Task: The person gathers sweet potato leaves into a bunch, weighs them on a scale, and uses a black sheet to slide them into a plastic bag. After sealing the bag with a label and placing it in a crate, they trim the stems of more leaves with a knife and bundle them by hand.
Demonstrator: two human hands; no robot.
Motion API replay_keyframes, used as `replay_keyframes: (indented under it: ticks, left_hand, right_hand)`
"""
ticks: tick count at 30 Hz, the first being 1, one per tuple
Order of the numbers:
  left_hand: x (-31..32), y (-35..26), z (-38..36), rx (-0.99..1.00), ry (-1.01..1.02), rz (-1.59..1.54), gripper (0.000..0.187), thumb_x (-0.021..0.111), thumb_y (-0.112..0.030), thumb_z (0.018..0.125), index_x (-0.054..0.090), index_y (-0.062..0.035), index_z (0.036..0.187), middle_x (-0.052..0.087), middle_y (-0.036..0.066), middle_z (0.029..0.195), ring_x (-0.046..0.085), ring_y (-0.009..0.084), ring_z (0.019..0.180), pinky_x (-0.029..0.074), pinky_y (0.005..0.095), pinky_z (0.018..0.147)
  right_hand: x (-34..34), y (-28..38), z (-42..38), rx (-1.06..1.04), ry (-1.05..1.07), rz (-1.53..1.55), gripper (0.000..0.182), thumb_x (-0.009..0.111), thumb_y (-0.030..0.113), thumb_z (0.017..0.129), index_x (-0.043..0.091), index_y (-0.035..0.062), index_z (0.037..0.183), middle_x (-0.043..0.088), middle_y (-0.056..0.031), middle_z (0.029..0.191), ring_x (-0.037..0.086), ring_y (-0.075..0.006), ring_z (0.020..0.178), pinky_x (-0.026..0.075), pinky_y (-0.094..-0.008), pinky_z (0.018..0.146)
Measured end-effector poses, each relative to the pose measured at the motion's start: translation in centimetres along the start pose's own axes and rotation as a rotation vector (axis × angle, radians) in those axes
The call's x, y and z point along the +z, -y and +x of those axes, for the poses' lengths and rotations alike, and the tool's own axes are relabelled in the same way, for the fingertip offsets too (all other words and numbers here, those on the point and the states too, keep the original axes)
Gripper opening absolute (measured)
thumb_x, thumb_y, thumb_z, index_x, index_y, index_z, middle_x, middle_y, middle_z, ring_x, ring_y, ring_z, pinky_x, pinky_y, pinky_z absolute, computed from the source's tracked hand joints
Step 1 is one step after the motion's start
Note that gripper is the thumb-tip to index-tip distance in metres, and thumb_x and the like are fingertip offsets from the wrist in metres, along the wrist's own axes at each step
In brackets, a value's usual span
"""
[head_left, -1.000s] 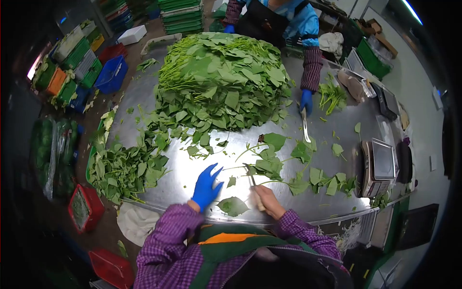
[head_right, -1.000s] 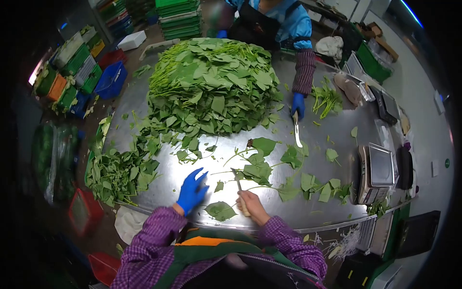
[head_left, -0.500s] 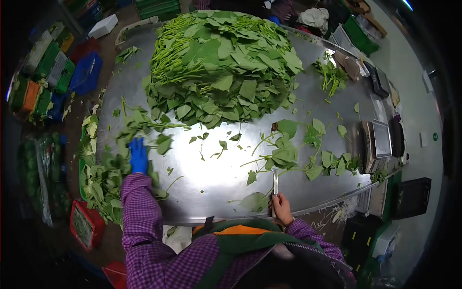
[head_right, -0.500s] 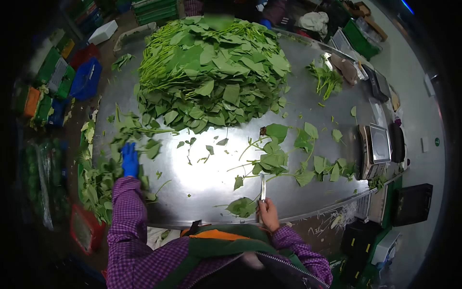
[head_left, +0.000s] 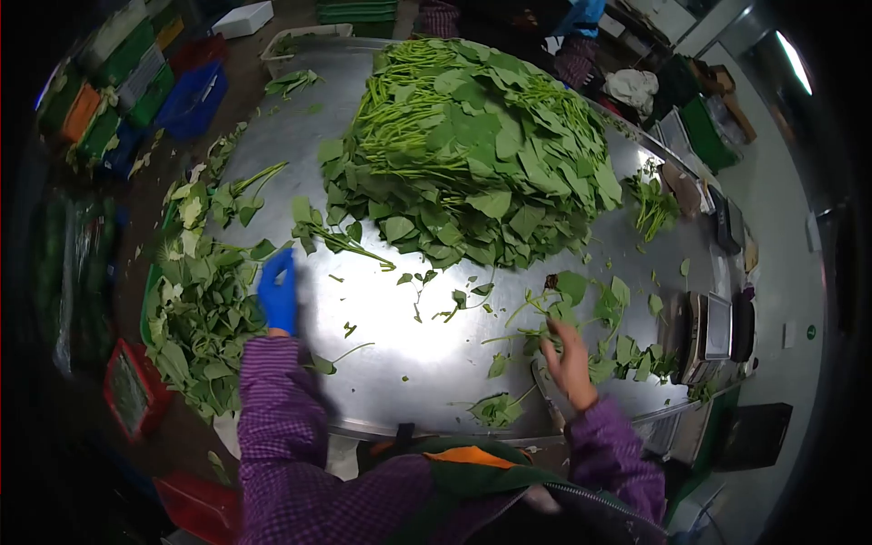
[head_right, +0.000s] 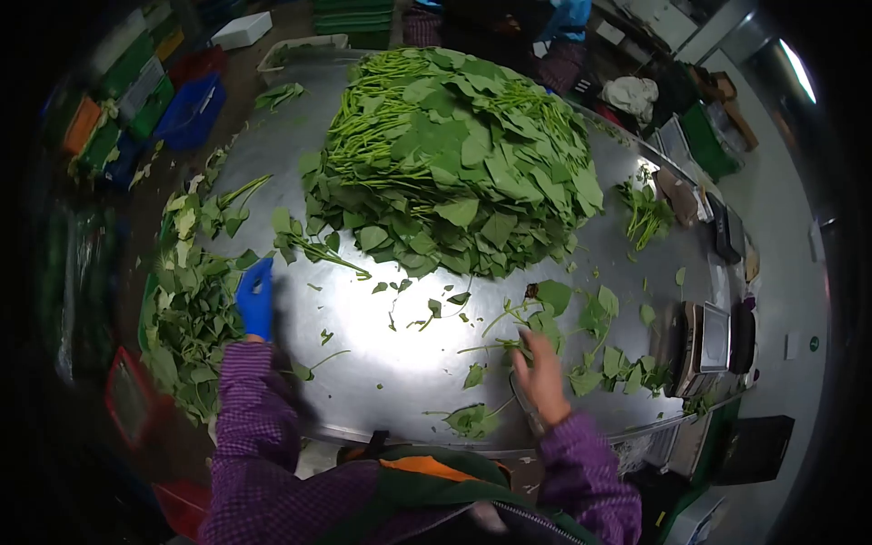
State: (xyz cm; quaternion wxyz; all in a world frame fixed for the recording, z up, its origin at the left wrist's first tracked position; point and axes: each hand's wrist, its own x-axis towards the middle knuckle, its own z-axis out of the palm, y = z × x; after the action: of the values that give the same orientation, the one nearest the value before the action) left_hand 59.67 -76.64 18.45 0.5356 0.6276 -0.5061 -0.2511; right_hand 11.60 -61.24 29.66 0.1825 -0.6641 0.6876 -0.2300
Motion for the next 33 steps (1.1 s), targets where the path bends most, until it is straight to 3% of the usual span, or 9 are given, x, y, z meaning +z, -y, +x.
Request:
replay_keyframes:
  ticks: [5,9,16,24,25,26,28,30,33]
  left_hand:
    - [9.3,-6.8,-5.3,-0.442,0.209,-0.513,0.018,0.062,-0.005,0.088,0.069,0.0009,0.103,0.069,0.005,0.096,0.061,0.0091,0.084,0.048,0.0222,0.077]
    - [12.7,-12.9,-8.0,-0.613,0.265,-0.648,0.022,0.058,-0.008,0.092,0.065,0.0041,0.108,0.069,0.009,0.102,0.063,0.0132,0.094,0.048,0.0258,0.086]
    - [9.0,-13.5,-9.3,-0.574,0.318,-0.827,0.027,0.053,-0.003,0.094,0.057,0.0059,0.119,0.063,0.011,0.115,0.06,0.0152,0.103,0.047,0.0274,0.094]
    - [11.7,-15.7,-6.1,-0.206,0.472,-0.714,0.041,0.056,-0.003,0.09,0.047,0.0004,0.131,0.054,0.006,0.121,0.053,0.0146,0.106,0.043,0.0297,0.093]
    - [13.9,-16.8,-6.6,-0.334,0.14,-1.009,0.031,0.057,-0.01,0.092,0.054,-0.0002,0.12,0.057,0.004,0.109,0.053,0.0136,0.095,0.045,0.0296,0.086]
    - [13.9,-18.6,-5.8,-0.843,0.025,-1.26,0.028,0.057,-0.016,0.093,0.056,-0.0018,0.116,0.059,0.005,0.107,0.056,0.0156,0.095,0.046,0.0299,0.086]
    - [17.6,-13.9,-5.3,-0.752,0.013,-1.546,0.036,0.046,-0.035,0.097,0.056,-0.0063,0.117,0.059,0.008,0.113,0.056,0.0206,0.103,0.045,0.0355,0.092]
    - [15.9,-15.5,-4.7,-0.847,0.238,-1.872,0.04,0.044,-0.038,0.097,0.055,-0.0072,0.12,0.058,0.01,0.119,0.055,0.0243,0.108,0.042,0.0393,0.097]
    - [16.9,-14.6,-4.1,-0.832,0.048,-1.803,0.043,0.046,-0.034,0.096,0.051,-0.0074,0.129,0.055,0.011,0.127,0.052,0.0272,0.116,0.04,0.0429,0.101]
  right_hand:
    - [1.6,12.9,18.3,-0.566,-0.153,-0.03,0.044,0.068,0.009,0.077,0.054,0.0035,0.118,0.058,-0.0164,0.111,0.054,-0.0342,0.105,0.043,-0.0406,0.09]
    - [4.4,18.2,25.6,-0.697,-0.12,-0.422,0.068,0.076,0.016,0.064,0.047,0.0011,0.124,0.05,-0.0149,0.117,0.047,-0.0326,0.111,0.035,-0.0419,0.098]
    - [5.3,20.3,25.7,-0.721,-0.022,-0.398,0.042,0.078,0.016,0.059,0.057,0.0038,0.093,0.053,-0.0109,0.092,0.051,-0.0294,0.093,0.041,-0.039,0.085]
    - [2.6,21.2,19.7,-0.751,0.094,-0.34,0.053,0.074,0.009,0.056,0.056,0.0031,0.106,0.057,-0.0125,0.107,0.054,-0.0311,0.094,0.045,-0.0387,0.08]
    - [3.8,20.7,18.6,-0.793,0.089,-0.346,0.052,0.072,0.01,0.058,0.056,0.0028,0.107,0.057,-0.0122,0.108,0.054,-0.0308,0.095,0.045,-0.0388,0.08]
    - [4.7,20.3,17.7,-0.835,0.087,-0.351,0.051,0.07,0.011,0.06,0.056,0.0026,0.108,0.057,-0.012,0.108,0.054,-0.0304,0.095,0.045,-0.0389,0.08]
    - [4.0,20.8,17.6,-0.839,0.099,-0.39,0.041,0.067,0.014,0.07,0.058,0.0029,0.109,0.058,-0.0122,0.107,0.055,-0.0315,0.097,0.046,-0.0394,0.082]
    - [1.7,22.5,18.8,-0.625,0.467,-0.197,0.035,0.066,0.015,0.076,0.059,0.0026,0.108,0.059,-0.0139,0.109,0.056,-0.0334,0.1,0.047,-0.04,0.084]
    - [2.4,24.6,22.9,-0.913,-0.077,-0.143,0.032,0.065,0.018,0.08,0.059,-0.0006,0.105,0.062,-0.0145,0.094,0.059,-0.0325,0.093,0.048,-0.0398,0.082]
